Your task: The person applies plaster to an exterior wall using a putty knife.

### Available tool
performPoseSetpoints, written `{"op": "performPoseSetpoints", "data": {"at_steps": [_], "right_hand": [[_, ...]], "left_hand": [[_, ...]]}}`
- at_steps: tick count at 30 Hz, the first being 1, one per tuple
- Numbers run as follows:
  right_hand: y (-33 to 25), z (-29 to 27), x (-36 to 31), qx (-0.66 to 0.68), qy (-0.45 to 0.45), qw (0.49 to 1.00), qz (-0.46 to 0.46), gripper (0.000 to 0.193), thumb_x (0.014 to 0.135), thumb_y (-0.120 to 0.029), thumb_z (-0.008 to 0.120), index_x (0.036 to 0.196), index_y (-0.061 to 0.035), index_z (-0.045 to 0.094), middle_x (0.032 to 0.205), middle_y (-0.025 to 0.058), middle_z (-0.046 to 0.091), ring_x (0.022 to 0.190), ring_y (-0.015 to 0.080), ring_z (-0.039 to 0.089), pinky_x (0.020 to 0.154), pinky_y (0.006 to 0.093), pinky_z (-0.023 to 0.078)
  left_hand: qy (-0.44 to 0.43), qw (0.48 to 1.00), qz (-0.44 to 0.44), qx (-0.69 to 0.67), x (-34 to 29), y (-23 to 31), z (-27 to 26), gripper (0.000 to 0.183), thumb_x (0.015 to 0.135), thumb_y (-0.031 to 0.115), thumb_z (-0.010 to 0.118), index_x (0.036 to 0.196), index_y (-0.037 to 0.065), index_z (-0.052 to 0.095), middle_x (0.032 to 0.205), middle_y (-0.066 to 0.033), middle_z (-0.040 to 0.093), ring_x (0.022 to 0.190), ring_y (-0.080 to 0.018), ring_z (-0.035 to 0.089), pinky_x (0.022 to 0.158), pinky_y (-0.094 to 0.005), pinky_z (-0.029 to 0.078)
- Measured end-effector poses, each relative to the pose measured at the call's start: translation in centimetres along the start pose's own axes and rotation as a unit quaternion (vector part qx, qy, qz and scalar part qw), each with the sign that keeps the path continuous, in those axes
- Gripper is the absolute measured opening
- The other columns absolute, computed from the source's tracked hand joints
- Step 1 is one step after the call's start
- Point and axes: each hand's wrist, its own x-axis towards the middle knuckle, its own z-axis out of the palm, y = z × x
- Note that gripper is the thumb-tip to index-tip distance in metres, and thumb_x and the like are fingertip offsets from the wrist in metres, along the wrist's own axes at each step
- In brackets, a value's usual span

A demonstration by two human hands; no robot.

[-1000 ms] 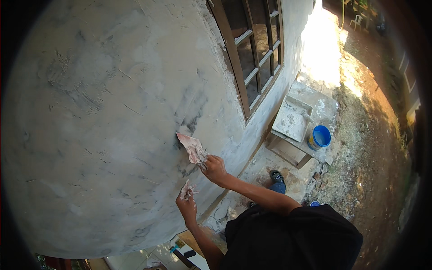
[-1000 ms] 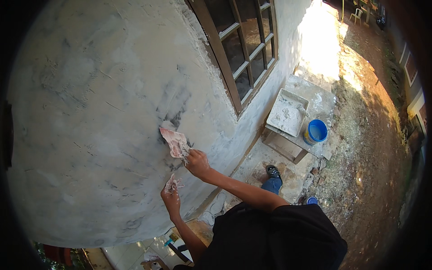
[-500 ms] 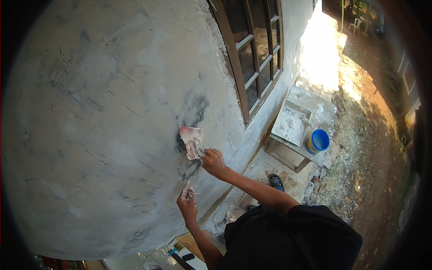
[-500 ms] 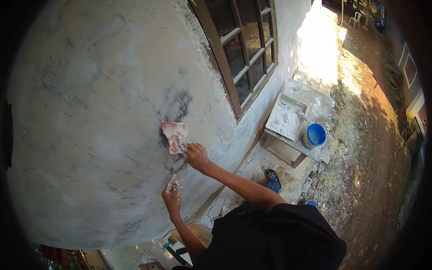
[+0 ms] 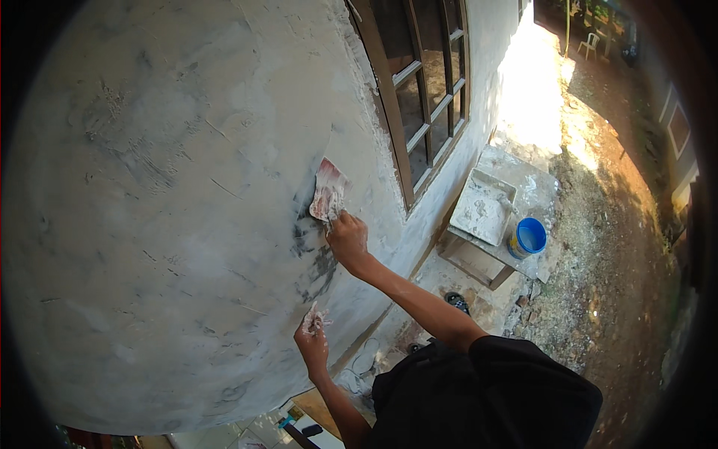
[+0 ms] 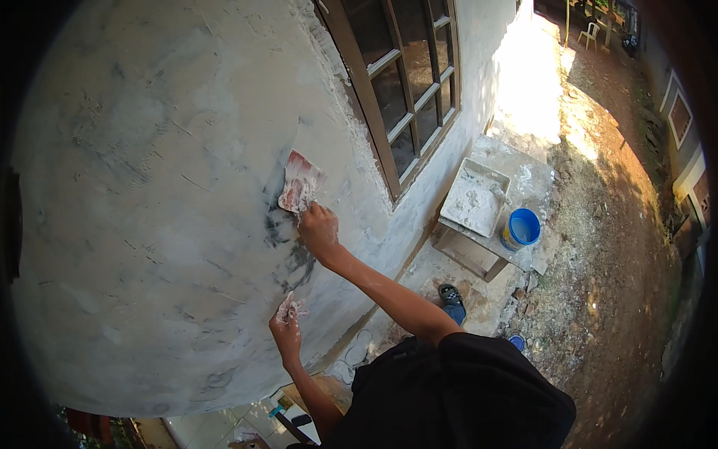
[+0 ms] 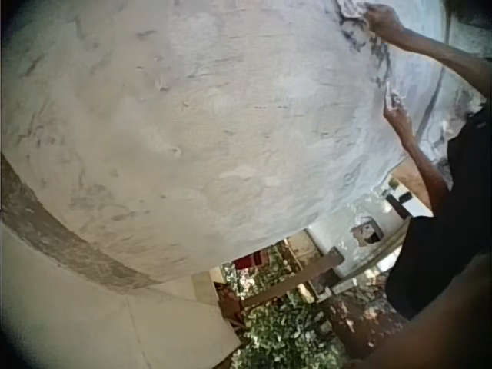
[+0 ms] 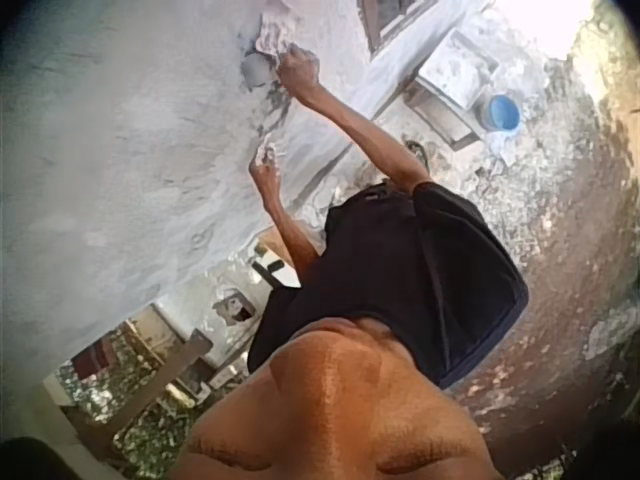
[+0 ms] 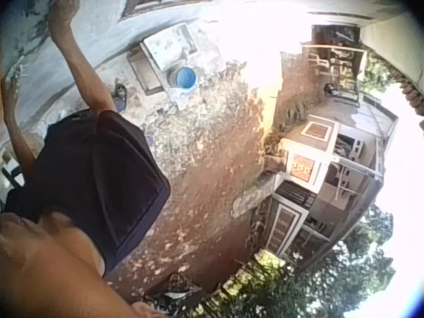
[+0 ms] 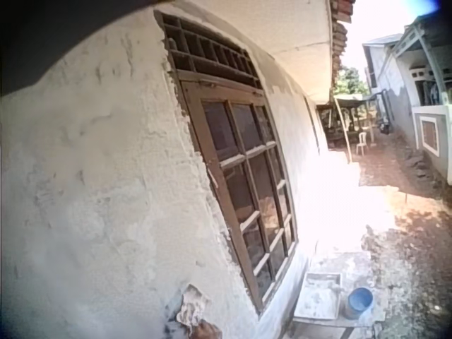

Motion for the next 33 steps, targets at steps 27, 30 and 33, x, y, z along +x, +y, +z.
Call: {"op": "performPoseSetpoints", "data": {"at_steps": [27, 30, 33], "right_hand": [[1.0, -2.9, 3.0, 0.093, 0.073, 0.993, 0.026, 0.013, 0.069, -0.005, 0.067, 0.067, -0.0004, 0.055, 0.069, 0.0159, 0.054, 0.06, 0.0355, 0.056, 0.054, 0.0422, 0.044], [-1.9, -0.7, -4.1, 0.063, -0.013, 0.996, -0.062, 0.014, 0.064, -0.008, 0.069, 0.068, -0.0038, 0.057, 0.075, 0.0119, 0.056, 0.065, 0.0314, 0.058, 0.059, 0.0404, 0.047], [-2.6, -1.3, -8.2, 0.071, -0.046, 0.992, -0.09, 0.015, 0.062, -0.009, 0.07, 0.071, -0.0049, 0.058, 0.074, 0.0098, 0.056, 0.067, 0.0297, 0.059, 0.061, 0.0391, 0.048]], "left_hand": [[0.016, 0.999, 0.027, -0.012, -0.9, -1.1, 0.3, 0.033, 0.091, -0.003, 0.046, 0.123, -0.007, 0.055, 0.1, -0.0181, 0.067, 0.084, -0.0166, 0.064, 0.075, -0.0277, 0.05], [0.021, 0.999, 0.011, -0.028, -0.7, -2.2, 0.1, 0.032, 0.091, -0.004, 0.047, 0.121, -0.007, 0.055, 0.101, -0.0183, 0.067, 0.085, -0.0173, 0.064, 0.077, -0.0281, 0.05], [0.017, 1.0, 0.015, 0.005, -0.9, -1.5, -0.3, 0.032, 0.09, -0.005, 0.046, 0.121, -0.007, 0.056, 0.101, -0.0185, 0.067, 0.087, -0.0181, 0.065, 0.077, -0.0286, 0.05]]}}
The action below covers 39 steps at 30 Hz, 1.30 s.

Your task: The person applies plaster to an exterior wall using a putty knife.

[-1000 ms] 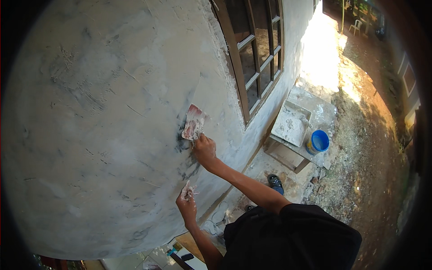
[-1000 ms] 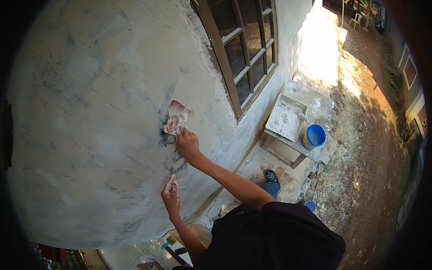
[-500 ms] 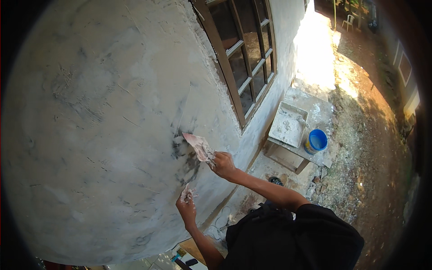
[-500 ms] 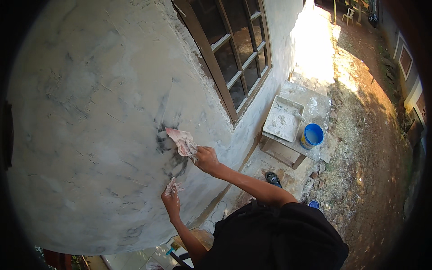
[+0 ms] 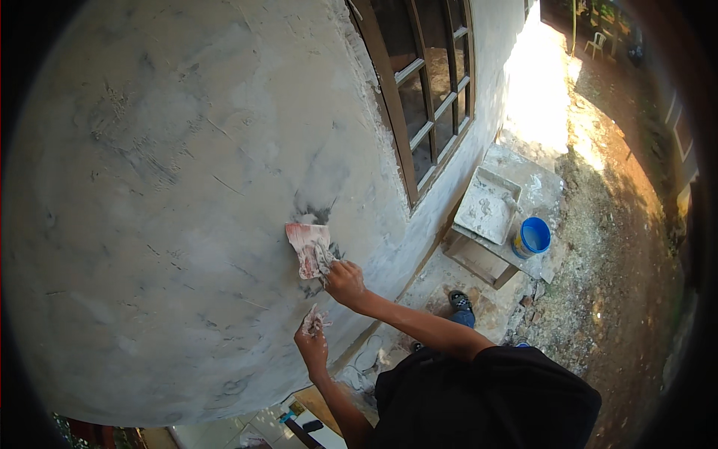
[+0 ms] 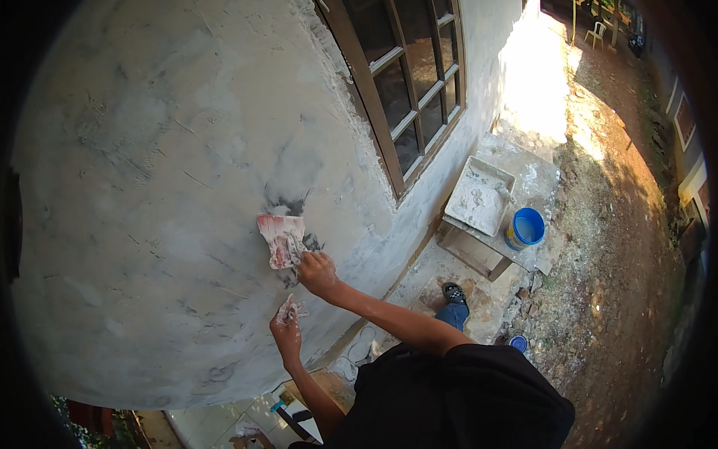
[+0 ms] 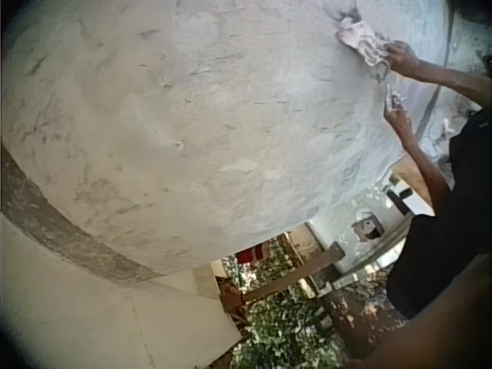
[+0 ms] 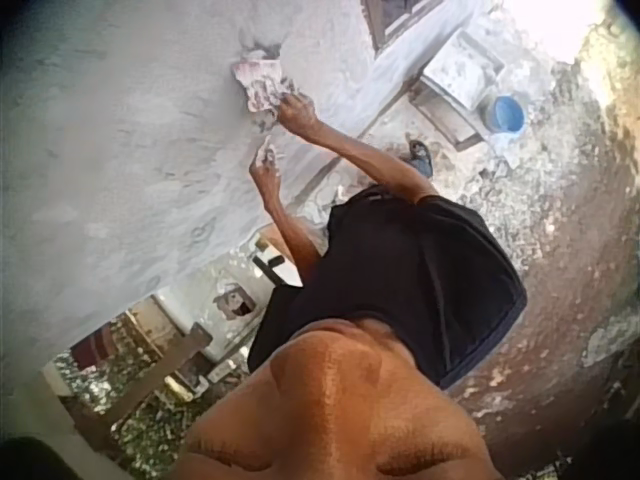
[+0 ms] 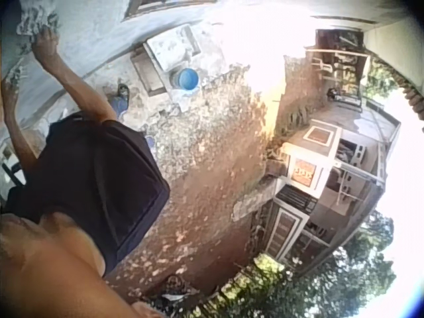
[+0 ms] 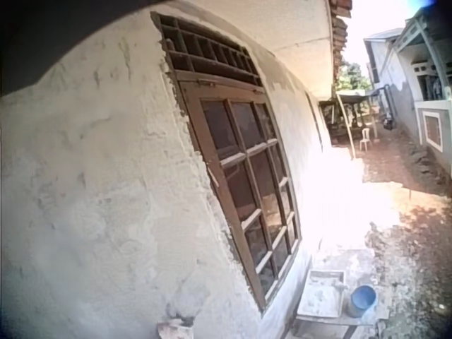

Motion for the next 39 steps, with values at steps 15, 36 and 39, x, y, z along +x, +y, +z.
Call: {"op": "performPoseSetpoints", "data": {"at_steps": [15, 36, 39], "right_hand": [[0.7, -0.5, 5.1, -0.012, 0.051, 0.999, -0.002, 0.014, 0.06, -0.005, 0.065, 0.066, -0.0051, 0.053, 0.071, 0.0111, 0.052, 0.064, 0.0294, 0.057, 0.058, 0.0409, 0.046], [3.9, 0.8, -2.0, 0.03, -0.003, 1.0, 0.009, 0.02, 0.06, -0.003, 0.068, 0.079, -0.0028, 0.06, 0.077, 0.0129, 0.057, 0.067, 0.0322, 0.058, 0.06, 0.042, 0.048], [3.4, -1.8, -3.4, 0.048, -0.003, 0.999, 0.001, 0.018, 0.064, -0.002, 0.068, 0.081, -0.0025, 0.062, 0.074, 0.0133, 0.057, 0.063, 0.0316, 0.058, 0.057, 0.0404, 0.048]], "left_hand": [[-0.007, 1.0, -0.005, -0.01, 0.4, -0.6, -0.3, 0.035, 0.089, -0.005, 0.046, 0.123, -0.007, 0.054, 0.101, -0.0189, 0.067, 0.087, -0.0186, 0.065, 0.078, -0.0301, 0.051], [-0.008, 1.0, 0.012, -0.015, 0.8, -0.5, -0.7, 0.032, 0.091, -0.003, 0.047, 0.122, -0.007, 0.055, 0.098, -0.0175, 0.068, 0.081, -0.0172, 0.065, 0.075, -0.0278, 0.05], [0.01, 0.999, 0.024, 0.032, 0.6, 1.8, -0.9, 0.032, 0.092, -0.002, 0.048, 0.122, -0.008, 0.055, 0.098, -0.0172, 0.068, 0.081, -0.0168, 0.065, 0.076, -0.0276, 0.05]]}}
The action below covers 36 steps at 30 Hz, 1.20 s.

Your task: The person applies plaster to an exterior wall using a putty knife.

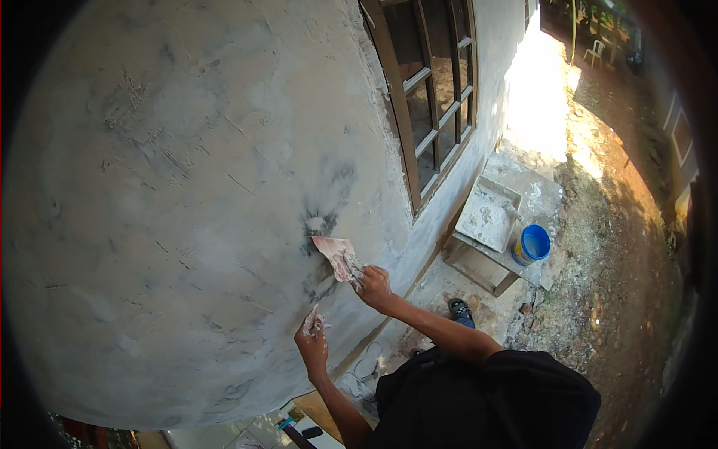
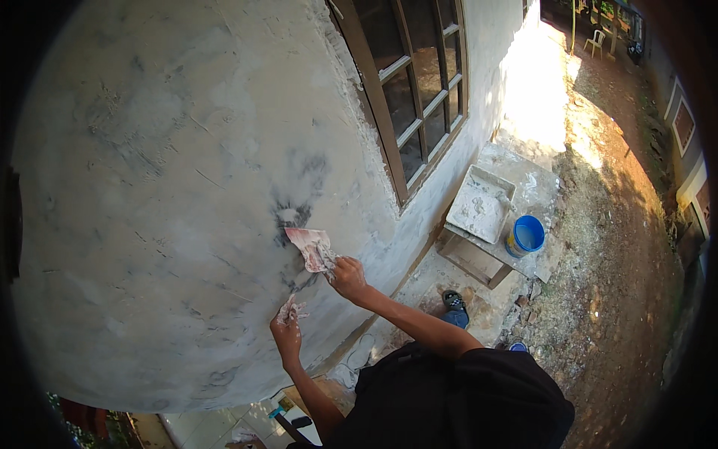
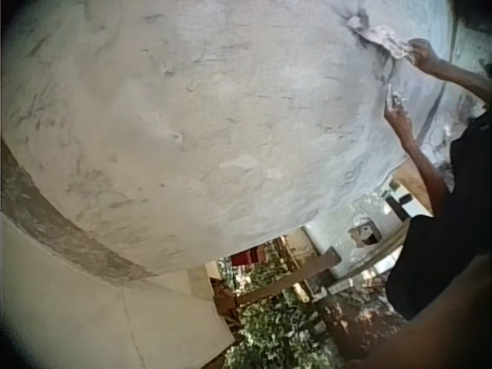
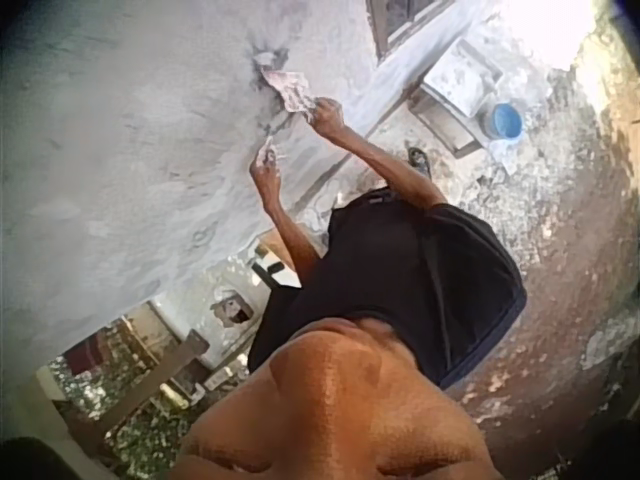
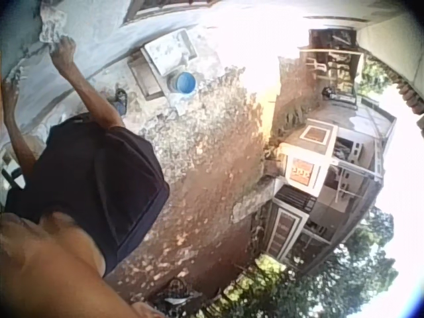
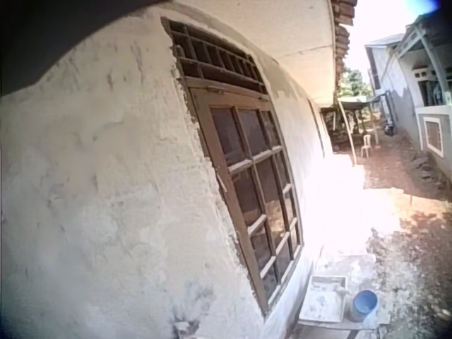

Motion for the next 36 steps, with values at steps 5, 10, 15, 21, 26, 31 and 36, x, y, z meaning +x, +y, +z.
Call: {"op": "performPoseSetpoints", "data": {"at_steps": [5, 10, 15, 21, 26, 31, 36], "right_hand": [[3.6, -6.2, 13.1, -0.023, 0.199, 0.977, 0.073, 0.008, 0.07, 0.0, 0.063, 0.078, 0.0012, 0.06, 0.068, 0.0164, 0.056, 0.06, 0.0366, 0.055, 0.054, 0.041, 0.044], [2.8, -5.0, 18.5, -0.064, 0.179, 0.981, 0.046, 0.008, 0.07, -0.003, 0.066, 0.072, 0.0013, 0.059, 0.071, 0.0172, 0.058, 0.062, 0.0378, 0.056, 0.056, 0.0433, 0.045], [-1.6, 1.8, 7.7, -0.048, 0.042, 0.998, -0.021, 0.019, 0.055, -0.005, 0.069, 0.069, -0.0032, 0.056, 0.075, 0.0135, 0.054, 0.065, 0.0306, 0.057, 0.056, 0.041, 0.046], [-2.6, 1.9, 0.5, -0.009, 0.046, 0.998, -0.035, 0.017, 0.06, -0.007, 0.068, 0.075, -0.0045, 0.061, 0.077, 0.0107, 0.057, 0.068, 0.0271, 0.059, 0.062, 0.038, 0.048], [-0.9, -1.4, 7.4, -0.023, 0.143, 0.989, 0.036, 0.03, 0.066, -0.003, 0.067, 0.095, -0.0015, 0.064, 0.088, 0.0161, 0.062, 0.067, 0.0326, 0.061, 0.058, 0.0394, 0.049], [-2.1, 2.4, 6.8, -0.058, 0.089, 0.989, 0.1, 0.035, 0.06, 0.004, 0.063, 0.094, -0.0004, 0.064, 0.102, 0.0225, 0.058, 0.082, 0.0384, 0.058, 0.064, 0.0432, 0.05], [-3.4, 6.5, 4.4, -0.052, 0.014, 0.995, 0.084, 0.014, 0.06, -0.002, 0.067, 0.07, 0.002, 0.059, 0.09, 0.0227, 0.051, 0.077, 0.0375, 0.055, 0.056, 0.045, 0.048]], "left_hand": [[-0.004, 0.998, -0.006, -0.069, 0.6, -3.0, 0.0, 0.032, 0.092, -0.001, 0.048, 0.123, -0.008, 0.054, 0.101, -0.0172, 0.067, 0.084, -0.0162, 0.064, 0.076, -0.0271, 0.05], [-0.024, 0.997, -0.017, -0.067, 0.4, -2.2, 0.6, 0.032, 0.093, -0.001, 0.048, 0.123, -0.008, 0.054, 0.101, -0.017, 0.067, 0.088, -0.016, 0.064, 0.075, -0.0272, 0.05], [-0.015, 0.999, -0.02, -0.037, 0.1, 0.1, 0.5, 0.032, 0.091, -0.003, 0.048, 0.122, -0.007, 0.055, 0.1, -0.0163, 0.067, 0.087, -0.0165, 0.064, 0.075, -0.0276, 0.05], [0.002, 1.0, 0.008, -0.007, 0.1, -2.7, -0.6, 0.033, 0.089, -0.006, 0.048, 0.121, -0.007, 0.056, 0.101, -0.0156, 0.067, 0.086, -0.0173, 0.063, 0.076, -0.0282, 0.05], [0.001, 0.999, -0.014, -0.04, -0.4, -2.9, -0.8, 0.033, 0.089, -0.007, 0.047, 0.121, -0.008, 0.055, 0.102, -0.016, 0.066, 0.09, -0.0175, 0.064, 0.077, -0.0282, 0.05], [-0.015, 0.999, -0.024, -0.036, -0.3, -3.2, -0.6, 0.034, 0.089, -0.007, 0.045, 0.122, -0.008, 0.054, 0.103, -0.0172, 0.066, 0.093, -0.0188, 0.065, 0.079, -0.0281, 0.05], [-0.013, 0.999, -0.045, -0.015, -0.8, -2.8, -1.0, 0.035, 0.089, -0.007, 0.046, 0.123, -0.008, 0.054, 0.102, -0.0179, 0.066, 0.092, -0.0203, 0.065, 0.08, -0.0289, 0.05]]}}
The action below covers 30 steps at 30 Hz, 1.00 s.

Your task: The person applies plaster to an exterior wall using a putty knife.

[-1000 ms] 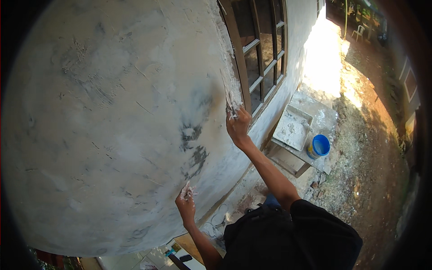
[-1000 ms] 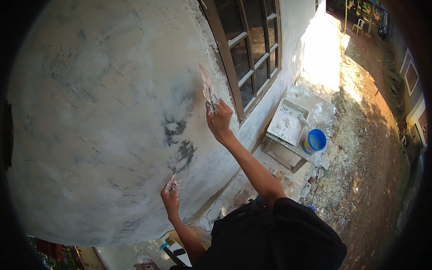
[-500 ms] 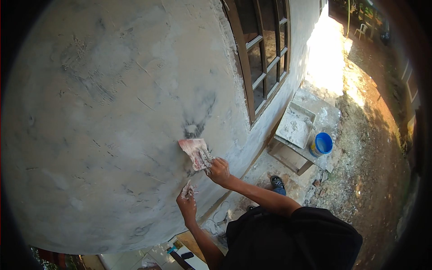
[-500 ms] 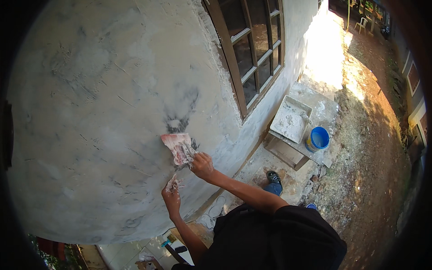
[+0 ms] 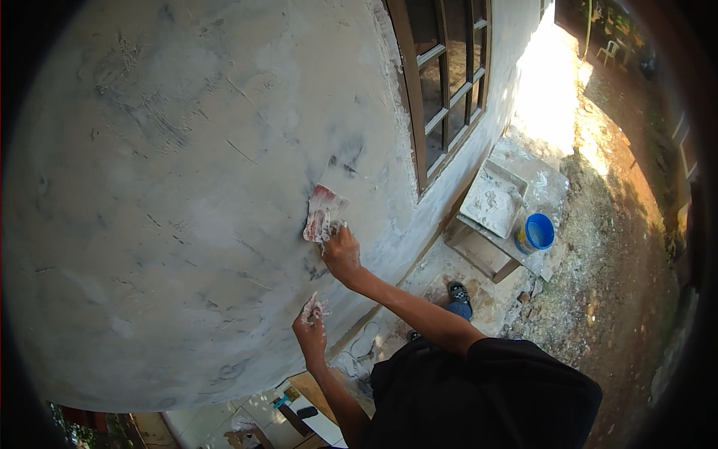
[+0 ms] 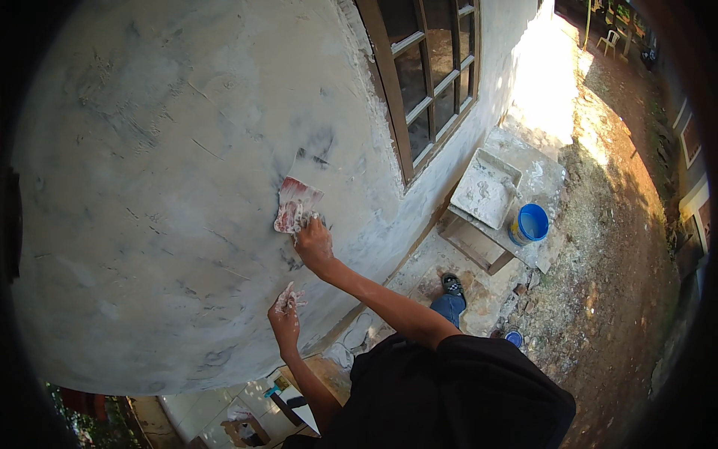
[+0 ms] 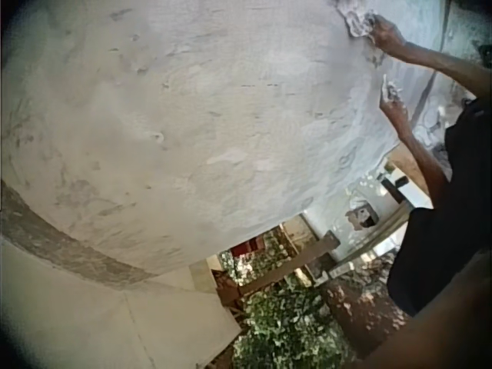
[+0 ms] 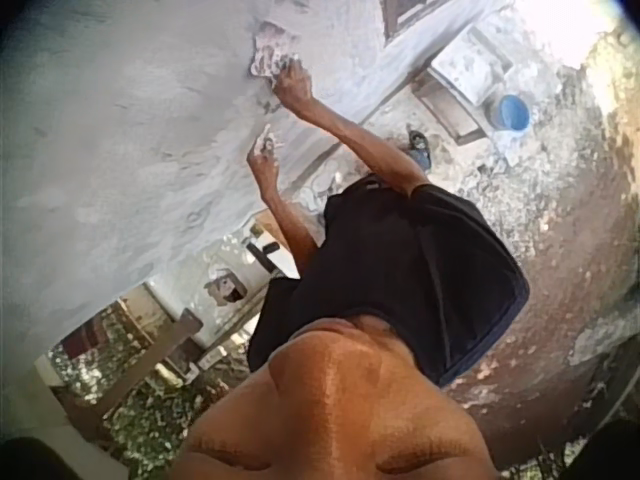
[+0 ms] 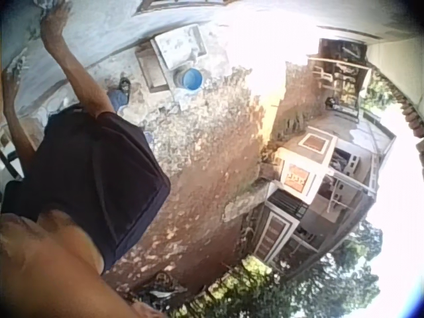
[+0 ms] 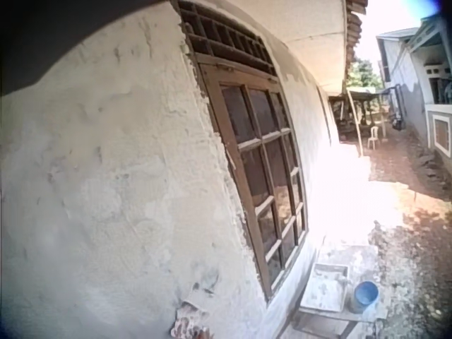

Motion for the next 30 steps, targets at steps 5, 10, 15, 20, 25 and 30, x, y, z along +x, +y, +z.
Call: {"op": "performPoseSetpoints", "data": {"at_steps": [5, 10, 15, 20, 25, 30], "right_hand": [[0.5, 0.6, -1.4, 0.012, -0.021, 0.999, -0.023, 0.013, 0.062, -0.005, 0.067, 0.063, 0.0016, 0.056, 0.087, 0.0234, 0.05, 0.077, 0.0378, 0.054, 0.058, 0.0453, 0.048], [1.6, -3.6, -2.4, 0.063, -0.112, 0.989, -0.07, 0.014, 0.063, -0.007, 0.069, 0.066, 0.0014, 0.058, 0.083, 0.0205, 0.053, 0.079, 0.036, 0.055, 0.061, 0.0439, 0.049], [4.6, -8.9, -2.0, 0.11, -0.088, 0.986, -0.091, 0.014, 0.064, -0.001, 0.067, 0.077, 0.001, 0.062, 0.082, 0.0189, 0.055, 0.077, 0.0363, 0.055, 0.063, 0.0435, 0.048], [6.5, -9.9, 5.1, 0.044, 0.093, 0.995, 0.015, 0.014, 0.066, 0.0, 0.066, 0.08, 0.0016, 0.063, 0.082, 0.0217, 0.055, 0.075, 0.0374, 0.056, 0.062, 0.0433, 0.047], [2.8, -2.9, 0.7, 0.057, 0.007, 0.997, 0.05, 0.017, 0.063, 0.0, 0.067, 0.079, 0.0012, 0.062, 0.087, 0.0242, 0.051, 0.076, 0.0414, 0.054, 0.064, 0.0474, 0.047], [0.3, -2.9, -5.4, 0.078, -0.076, 0.992, -0.06, 0.02, 0.062, -0.003, 0.07, 0.081, -0.0003, 0.063, 0.09, 0.0196, 0.056, 0.074, 0.0349, 0.056, 0.062, 0.0426, 0.05]], "left_hand": [[0.021, 0.999, 0.006, -0.033, -0.2, -1.2, -0.3, 0.035, 0.089, -0.007, 0.046, 0.123, -0.008, 0.054, 0.1, -0.0183, 0.067, 0.087, -0.0187, 0.065, 0.077, -0.0281, 0.05], [0.01, 1.0, 0.018, -0.018, 0.0, -1.7, -0.4, 0.035, 0.089, -0.007, 0.046, 0.123, -0.006, 0.054, 0.1, -0.0182, 0.067, 0.083, -0.016, 0.065, 0.075, -0.0263, 0.05], [-0.001, 1.0, 0.023, -0.009, 0.4, -1.4, 0.1, 0.036, 0.089, -0.006, 0.046, 0.125, -0.005, 0.054, 0.101, -0.018, 0.067, 0.082, -0.0162, 0.065, 0.074, -0.0261, 0.05], [-0.003, 0.999, 0.025, -0.025, 0.7, -0.8, 0.7, 0.037, 0.089, -0.007, 0.046, 0.126, -0.005, 0.053, 0.101, -0.0187, 0.067, 0.086, -0.0177, 0.066, 0.075, -0.0264, 0.05], [-0.015, 1.0, -0.009, -0.008, 0.3, -0.2, 0.8, 0.037, 0.089, -0.009, 0.045, 0.125, -0.007, 0.053, 0.105, -0.0186, 0.066, 0.089, -0.0191, 0.065, 0.078, -0.0277, 0.051], [0.006, 1.0, 0.021, -0.005, -0.2, -0.8, 0.3, 0.036, 0.089, -0.009, 0.044, 0.123, -0.008, 0.054, 0.103, -0.0194, 0.066, 0.088, -0.0189, 0.065, 0.078, -0.0286, 0.051]]}}
